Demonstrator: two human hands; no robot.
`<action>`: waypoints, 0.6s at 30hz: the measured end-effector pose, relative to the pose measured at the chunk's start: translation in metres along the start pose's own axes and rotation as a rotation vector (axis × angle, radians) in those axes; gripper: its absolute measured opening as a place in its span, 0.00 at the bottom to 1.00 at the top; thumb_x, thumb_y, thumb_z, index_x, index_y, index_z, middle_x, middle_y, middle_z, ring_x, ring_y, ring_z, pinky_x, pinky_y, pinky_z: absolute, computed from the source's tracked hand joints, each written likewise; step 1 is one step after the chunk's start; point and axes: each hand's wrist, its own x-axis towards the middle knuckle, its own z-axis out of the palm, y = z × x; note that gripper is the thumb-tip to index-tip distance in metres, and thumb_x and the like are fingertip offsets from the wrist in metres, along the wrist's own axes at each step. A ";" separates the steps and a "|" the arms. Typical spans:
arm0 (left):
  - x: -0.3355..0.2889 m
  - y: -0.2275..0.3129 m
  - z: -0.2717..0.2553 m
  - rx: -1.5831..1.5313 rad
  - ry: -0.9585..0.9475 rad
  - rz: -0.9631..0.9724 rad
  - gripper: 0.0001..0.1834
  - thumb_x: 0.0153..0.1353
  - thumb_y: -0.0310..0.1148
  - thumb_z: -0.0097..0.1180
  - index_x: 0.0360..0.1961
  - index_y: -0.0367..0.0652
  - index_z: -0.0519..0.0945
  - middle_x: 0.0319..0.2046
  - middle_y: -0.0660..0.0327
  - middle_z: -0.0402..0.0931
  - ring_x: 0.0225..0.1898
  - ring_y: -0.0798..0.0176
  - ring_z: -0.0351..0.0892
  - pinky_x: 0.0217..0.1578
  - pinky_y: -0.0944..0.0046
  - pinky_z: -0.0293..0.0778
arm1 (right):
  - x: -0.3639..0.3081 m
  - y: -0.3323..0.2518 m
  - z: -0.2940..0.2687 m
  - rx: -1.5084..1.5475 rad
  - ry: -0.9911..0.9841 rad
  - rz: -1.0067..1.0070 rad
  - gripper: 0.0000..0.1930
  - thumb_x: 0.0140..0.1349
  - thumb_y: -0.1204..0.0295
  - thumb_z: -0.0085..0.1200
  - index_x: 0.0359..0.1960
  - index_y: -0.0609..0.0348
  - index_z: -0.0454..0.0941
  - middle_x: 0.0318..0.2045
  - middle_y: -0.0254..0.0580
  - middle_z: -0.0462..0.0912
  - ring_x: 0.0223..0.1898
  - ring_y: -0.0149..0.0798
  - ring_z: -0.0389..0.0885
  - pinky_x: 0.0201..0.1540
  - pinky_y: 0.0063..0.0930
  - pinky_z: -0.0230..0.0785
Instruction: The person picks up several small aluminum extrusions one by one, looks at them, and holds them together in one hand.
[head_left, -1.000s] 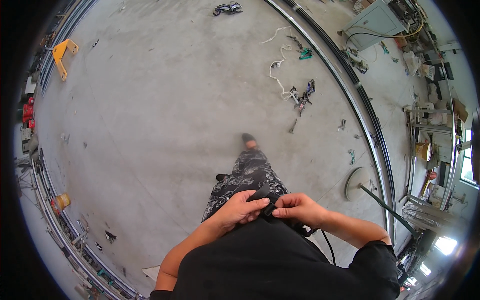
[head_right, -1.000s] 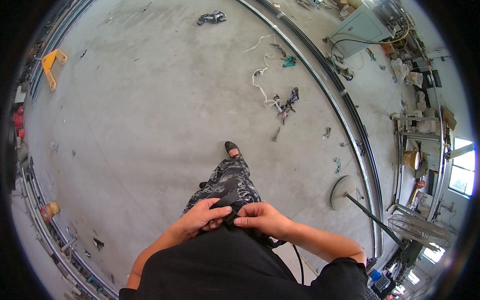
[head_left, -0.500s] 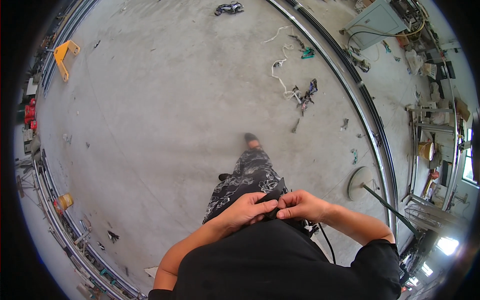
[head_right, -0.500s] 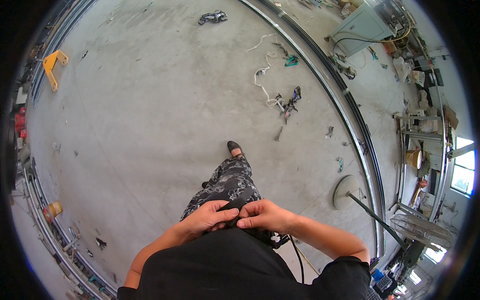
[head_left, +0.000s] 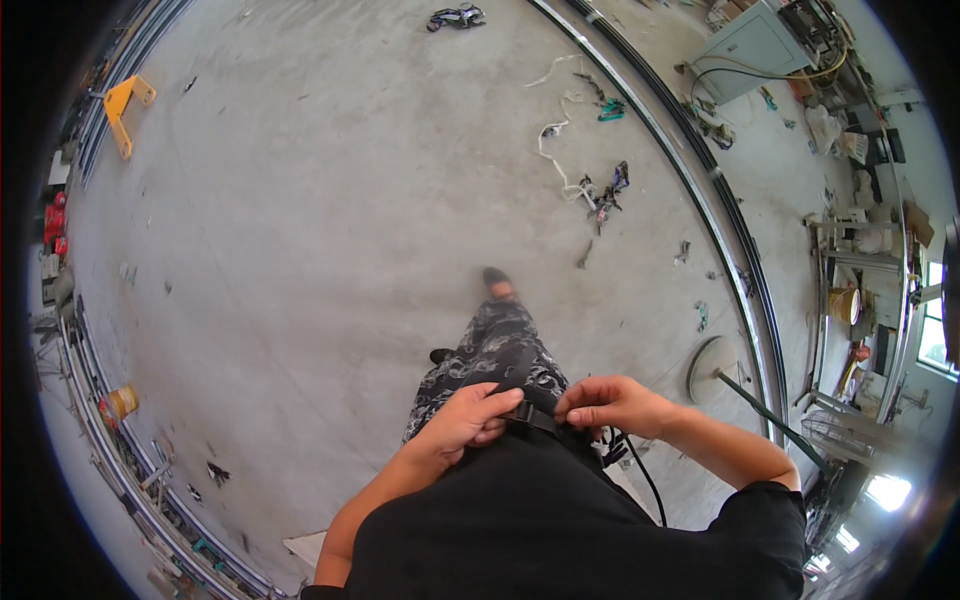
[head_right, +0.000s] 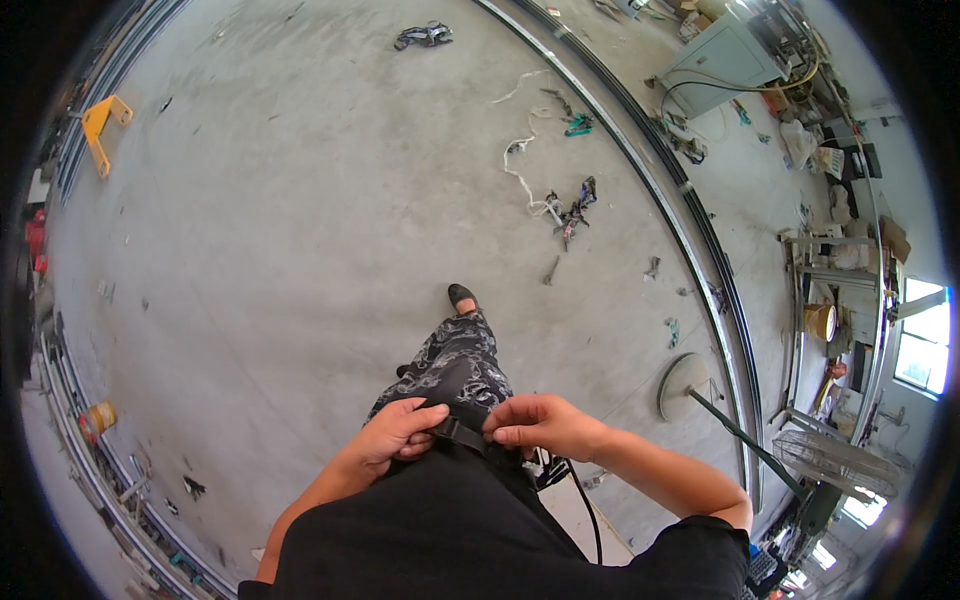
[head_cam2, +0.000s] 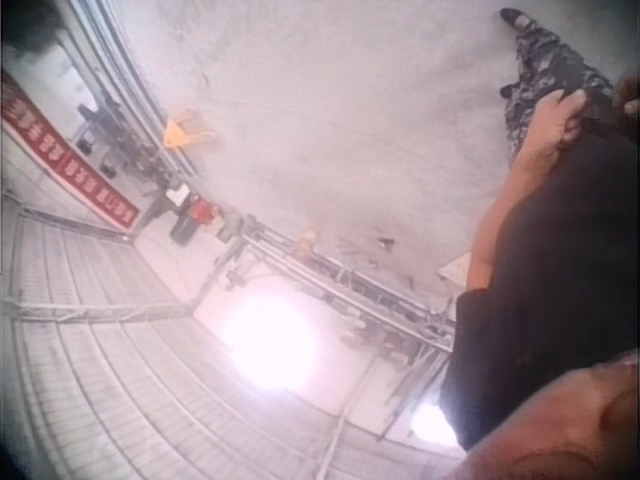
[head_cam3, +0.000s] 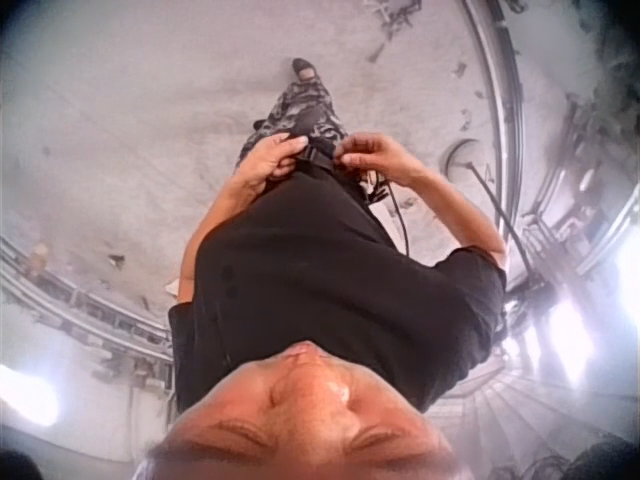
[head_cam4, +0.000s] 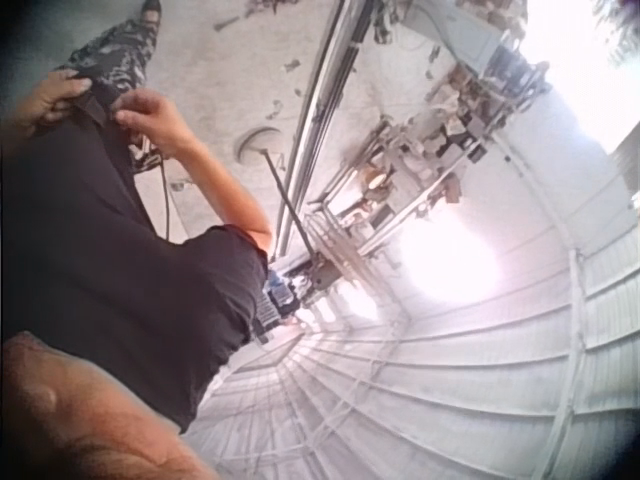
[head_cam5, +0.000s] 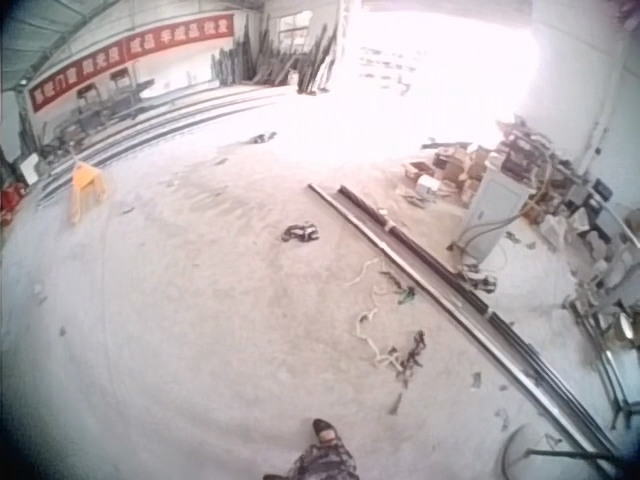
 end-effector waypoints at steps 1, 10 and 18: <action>-0.002 -0.001 -0.002 -0.023 0.001 0.019 0.12 0.59 0.37 0.53 0.23 0.44 0.68 0.14 0.73 0.61 0.12 0.82 0.55 0.11 0.80 0.49 | 0.001 0.008 -0.007 -0.191 0.049 -0.077 0.11 0.57 0.70 0.56 0.40 0.59 0.75 0.31 0.30 0.77 0.32 0.22 0.72 0.33 0.16 0.66; -0.012 0.005 -0.001 0.041 -0.006 0.073 0.12 0.59 0.37 0.53 0.24 0.42 0.72 0.13 0.73 0.61 0.13 0.82 0.55 0.11 0.80 0.49 | -0.004 -0.031 0.013 -1.050 0.024 -0.206 0.20 0.54 0.63 0.58 0.45 0.60 0.72 0.36 0.43 0.78 0.40 0.36 0.76 0.42 0.28 0.71; -0.028 0.030 -0.029 -0.028 0.141 0.484 0.19 0.65 0.45 0.41 0.23 0.43 0.68 0.13 0.74 0.55 0.12 0.79 0.50 0.12 0.76 0.47 | 0.034 -0.011 0.054 -0.809 -0.019 -0.573 0.16 0.56 0.68 0.55 0.43 0.64 0.73 0.33 0.44 0.79 0.36 0.38 0.77 0.40 0.28 0.69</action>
